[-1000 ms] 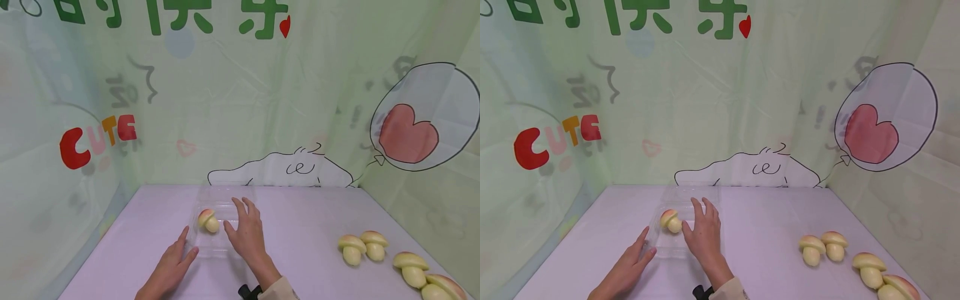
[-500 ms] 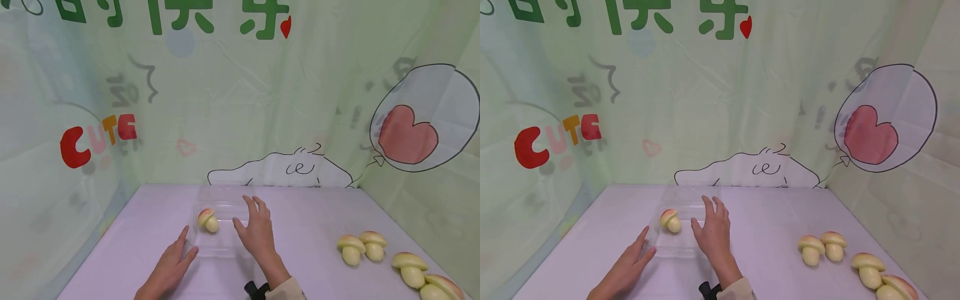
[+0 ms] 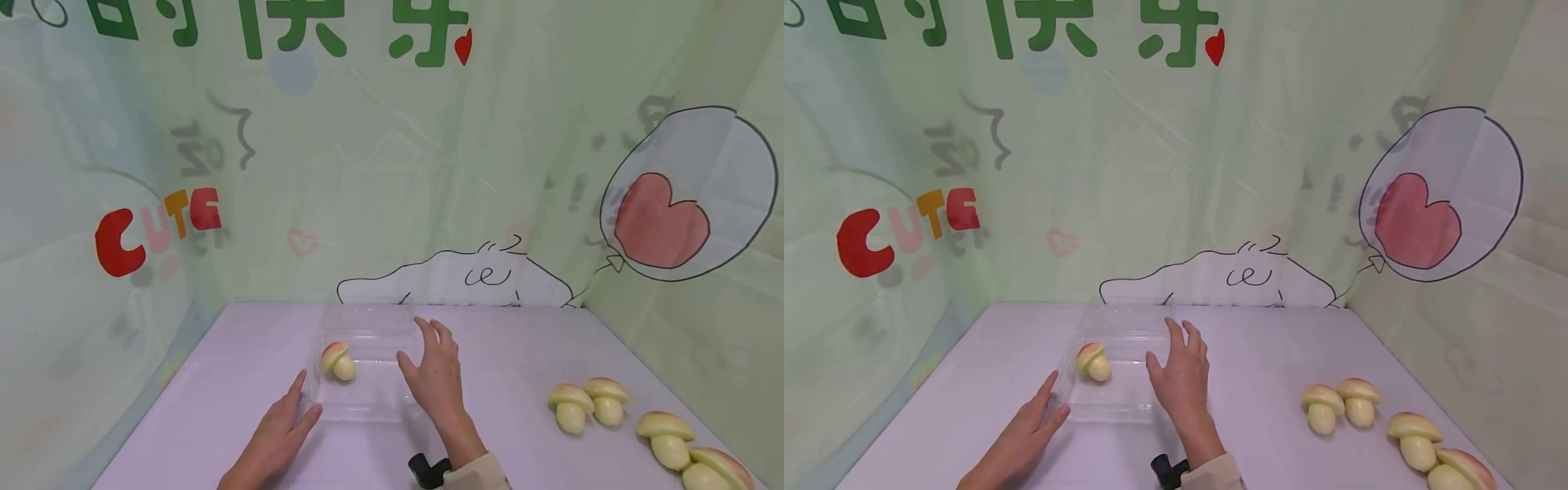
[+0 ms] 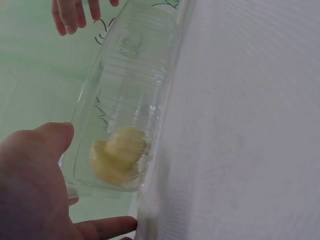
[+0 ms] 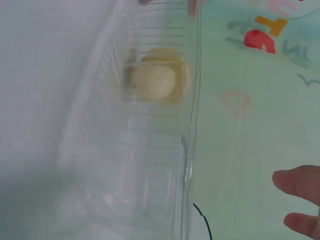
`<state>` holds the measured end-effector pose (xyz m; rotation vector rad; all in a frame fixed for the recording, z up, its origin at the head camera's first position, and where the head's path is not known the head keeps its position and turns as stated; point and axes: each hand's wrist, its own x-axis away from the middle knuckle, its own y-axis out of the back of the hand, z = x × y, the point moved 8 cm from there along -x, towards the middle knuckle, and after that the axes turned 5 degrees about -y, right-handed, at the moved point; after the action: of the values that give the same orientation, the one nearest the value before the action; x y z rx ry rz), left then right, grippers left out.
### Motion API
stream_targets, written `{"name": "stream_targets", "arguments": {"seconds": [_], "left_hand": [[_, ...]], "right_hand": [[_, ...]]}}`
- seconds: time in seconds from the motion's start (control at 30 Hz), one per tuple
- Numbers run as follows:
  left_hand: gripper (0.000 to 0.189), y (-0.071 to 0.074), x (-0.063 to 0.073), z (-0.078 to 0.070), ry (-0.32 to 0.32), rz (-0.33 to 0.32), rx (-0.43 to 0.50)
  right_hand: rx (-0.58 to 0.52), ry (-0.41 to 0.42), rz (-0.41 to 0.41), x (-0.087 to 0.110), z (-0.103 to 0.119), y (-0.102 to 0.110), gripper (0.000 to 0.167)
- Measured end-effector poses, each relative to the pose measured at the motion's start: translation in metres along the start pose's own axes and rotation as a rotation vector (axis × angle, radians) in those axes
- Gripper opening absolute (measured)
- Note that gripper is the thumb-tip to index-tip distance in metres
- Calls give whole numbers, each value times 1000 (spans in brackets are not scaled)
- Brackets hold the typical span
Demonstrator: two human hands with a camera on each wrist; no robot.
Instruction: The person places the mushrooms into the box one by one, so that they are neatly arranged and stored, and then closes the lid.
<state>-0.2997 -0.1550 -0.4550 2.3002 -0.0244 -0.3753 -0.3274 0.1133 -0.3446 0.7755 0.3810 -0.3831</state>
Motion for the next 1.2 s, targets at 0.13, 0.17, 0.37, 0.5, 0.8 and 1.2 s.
{"name": "stream_targets", "arguments": {"seconds": [0.13, 0.17, 0.37, 0.5, 0.8, 1.2], "left_hand": [[77, 0, 0, 0, 1, -4, 11], [77, 0, 0, 0, 0, -5, 12], [76, 0, 0, 0, -2, -6, 6], [76, 1, 1, 0, -7, -10, 0], [76, 2, 1, 1, -8, 3, -8], [76, 1, 1, 0, -9, 4, -12]], "right_hand": [[6, -21, 5, -1, -4, 3, 62], [10, -27, 7, -1, -4, 4, 62], [29, -50, -1, -4, -7, 11, 61], [36, -73, -2, -5, -13, 12, 62], [76, -71, -1, -5, -18, 19, 63], [84, -120, 6, -2, -28, 30, 63]]}}
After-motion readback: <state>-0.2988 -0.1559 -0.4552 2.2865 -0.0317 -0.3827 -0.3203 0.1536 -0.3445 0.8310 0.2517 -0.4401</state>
